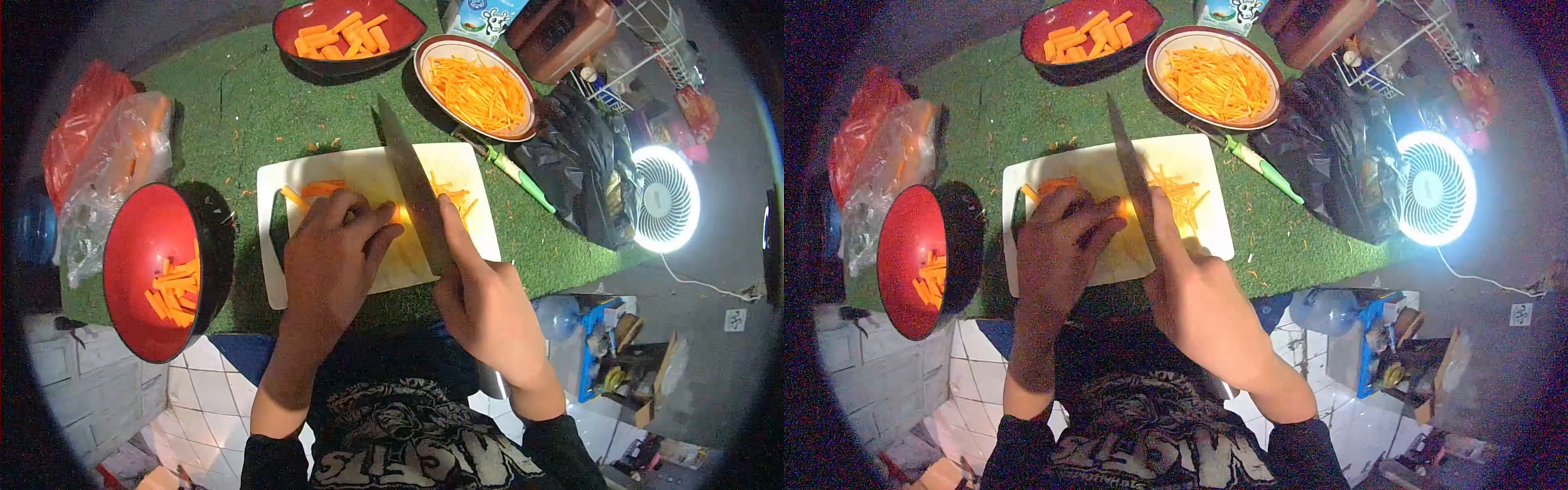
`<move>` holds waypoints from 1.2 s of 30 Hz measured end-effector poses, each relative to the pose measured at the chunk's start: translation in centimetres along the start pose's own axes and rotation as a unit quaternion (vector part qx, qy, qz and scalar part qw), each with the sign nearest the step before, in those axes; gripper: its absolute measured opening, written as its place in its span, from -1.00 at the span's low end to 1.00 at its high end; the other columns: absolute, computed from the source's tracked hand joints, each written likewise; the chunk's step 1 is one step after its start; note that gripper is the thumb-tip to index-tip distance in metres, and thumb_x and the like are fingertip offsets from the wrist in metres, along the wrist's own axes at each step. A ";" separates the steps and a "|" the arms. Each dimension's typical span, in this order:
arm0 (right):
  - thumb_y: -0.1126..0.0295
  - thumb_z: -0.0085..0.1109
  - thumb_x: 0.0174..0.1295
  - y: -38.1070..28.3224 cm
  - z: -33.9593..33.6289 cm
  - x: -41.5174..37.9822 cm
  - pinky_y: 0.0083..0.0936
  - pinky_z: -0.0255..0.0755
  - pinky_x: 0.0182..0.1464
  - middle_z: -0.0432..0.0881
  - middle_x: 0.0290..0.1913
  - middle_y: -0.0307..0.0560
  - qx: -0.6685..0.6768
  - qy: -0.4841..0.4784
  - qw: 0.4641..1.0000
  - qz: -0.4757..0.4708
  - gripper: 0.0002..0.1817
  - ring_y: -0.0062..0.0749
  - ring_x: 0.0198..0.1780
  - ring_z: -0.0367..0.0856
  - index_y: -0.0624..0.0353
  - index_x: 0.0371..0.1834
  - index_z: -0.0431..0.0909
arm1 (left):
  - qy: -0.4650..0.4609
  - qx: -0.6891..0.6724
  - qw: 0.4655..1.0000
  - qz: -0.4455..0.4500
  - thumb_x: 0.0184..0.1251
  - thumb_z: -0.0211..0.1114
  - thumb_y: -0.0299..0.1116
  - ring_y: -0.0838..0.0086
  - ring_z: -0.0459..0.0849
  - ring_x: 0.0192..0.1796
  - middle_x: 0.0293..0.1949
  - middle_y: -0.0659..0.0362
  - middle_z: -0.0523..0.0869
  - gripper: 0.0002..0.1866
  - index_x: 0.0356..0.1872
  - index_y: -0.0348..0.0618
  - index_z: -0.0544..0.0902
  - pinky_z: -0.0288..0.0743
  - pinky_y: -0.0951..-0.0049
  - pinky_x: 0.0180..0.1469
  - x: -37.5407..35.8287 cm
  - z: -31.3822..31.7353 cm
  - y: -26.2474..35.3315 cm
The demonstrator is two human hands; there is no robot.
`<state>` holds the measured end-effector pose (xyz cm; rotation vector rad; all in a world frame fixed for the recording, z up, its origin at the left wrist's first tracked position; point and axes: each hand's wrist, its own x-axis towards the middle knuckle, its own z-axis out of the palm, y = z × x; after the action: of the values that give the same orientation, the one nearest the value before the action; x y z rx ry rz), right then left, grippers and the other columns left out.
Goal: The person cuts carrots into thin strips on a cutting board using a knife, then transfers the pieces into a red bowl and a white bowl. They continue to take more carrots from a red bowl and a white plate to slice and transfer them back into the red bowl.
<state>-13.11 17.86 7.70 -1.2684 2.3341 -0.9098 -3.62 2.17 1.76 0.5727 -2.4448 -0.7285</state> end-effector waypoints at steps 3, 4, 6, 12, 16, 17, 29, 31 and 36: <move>0.62 0.09 0.15 -0.7 0.3 0.5 -0.05 0.54 -0.23 0.55 -0.53 0.37 -0.041 -0.008 0.999 0.034 -0.13 0.35 -0.43 0.63 0.06 0.63 0.13 | -0.029 -0.024 0.999 -0.012 0.25 0.44 -0.26 0.19 0.69 -0.10 -0.19 0.11 0.66 -0.77 -0.11 -0.06 0.81 0.59 0.20 -0.02 0.2 -0.6 -0.4; 0.60 0.08 0.16 -1.0 0.3 0.6 -0.02 0.54 -0.22 0.56 -0.52 0.37 -0.050 -0.013 0.998 0.048 -0.13 0.35 -0.42 0.63 0.05 0.63 0.12 | -0.039 -0.022 0.999 -0.019 0.25 0.45 -0.25 0.19 0.70 -0.08 -0.18 0.11 0.67 -0.76 -0.10 -0.06 0.81 0.60 0.21 0.00 0.4 -0.7 -0.4; 0.57 0.07 0.18 -1.0 0.5 0.9 0.00 0.53 -0.21 0.58 -0.52 0.38 -0.066 -0.012 0.996 0.053 -0.14 0.34 -0.42 0.64 0.05 0.64 0.11 | -0.033 -0.010 0.999 -0.024 0.24 0.45 -0.24 0.19 0.70 -0.08 -0.17 0.12 0.68 -0.75 -0.10 -0.05 0.81 0.60 0.21 -0.01 0.4 -0.6 -0.3; 0.55 0.07 0.18 -1.3 0.7 1.1 -0.03 0.55 -0.18 0.61 -0.46 0.37 -0.069 -0.019 0.995 0.070 -0.14 0.29 -0.38 0.67 0.05 0.64 0.10 | 0.014 0.024 0.999 -0.021 0.23 0.44 -0.25 0.22 0.68 -0.09 -0.18 0.15 0.64 -0.74 -0.09 -0.04 0.76 0.62 0.20 -0.07 0.1 0.4 0.3; 0.56 0.07 0.17 -1.3 0.7 0.9 -0.03 0.55 -0.18 0.63 -0.45 0.33 -0.068 -0.014 0.996 0.048 -0.14 0.27 -0.39 0.68 0.05 0.64 0.11 | 0.017 0.021 0.999 -0.016 0.22 0.44 -0.25 0.23 0.68 -0.09 -0.18 0.16 0.63 -0.75 -0.10 -0.04 0.75 0.62 0.22 -0.08 0.2 0.3 0.4; 0.57 0.08 0.16 -1.2 0.8 0.8 -0.03 0.55 -0.18 0.63 -0.46 0.31 -0.065 -0.007 0.997 0.032 -0.13 0.26 -0.39 0.68 0.05 0.64 0.11 | 0.014 0.020 1.000 -0.015 0.22 0.45 -0.26 0.24 0.68 -0.09 -0.18 0.16 0.63 -0.75 -0.10 -0.04 0.75 0.62 0.22 -0.08 0.2 0.3 0.4; 0.56 0.13 0.17 -1.4 1.2 1.4 -0.01 0.55 -0.18 0.65 -0.38 0.36 -0.090 -0.031 0.995 0.043 -0.12 0.27 -0.38 0.67 0.08 0.64 0.09 | 0.027 0.020 0.999 -0.001 0.18 0.45 -0.30 0.23 0.68 -0.10 -0.18 0.17 0.61 -0.79 -0.17 -0.07 0.76 0.62 0.20 -0.10 0.2 0.4 0.4; 0.55 0.14 0.17 -1.2 1.5 2.3 0.00 0.54 -0.16 0.64 -0.37 0.37 -0.110 -0.029 0.993 0.035 -0.12 0.28 -0.36 0.67 0.07 0.65 0.08 | 0.036 0.008 0.999 -0.001 0.16 0.46 -0.30 0.23 0.68 -0.11 -0.20 0.17 0.61 -0.77 -0.16 -0.06 0.75 0.62 0.20 -0.11 0.2 0.7 0.1; 0.54 0.14 0.16 -1.9 1.1 4.2 0.02 0.53 -0.13 0.64 -0.32 0.42 -0.158 -0.035 0.985 0.066 -0.13 0.32 -0.33 0.66 0.09 0.63 0.11 | 0.038 0.013 0.999 -0.014 0.15 0.46 -0.29 0.24 0.68 -0.12 -0.22 0.17 0.60 -0.76 -0.14 -0.05 0.75 0.62 0.20 -0.11 0.0 0.7 0.2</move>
<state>-13.64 13.14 8.22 -1.2172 2.5423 -0.4574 -4.08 2.56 1.42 0.6342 -2.3829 -0.6738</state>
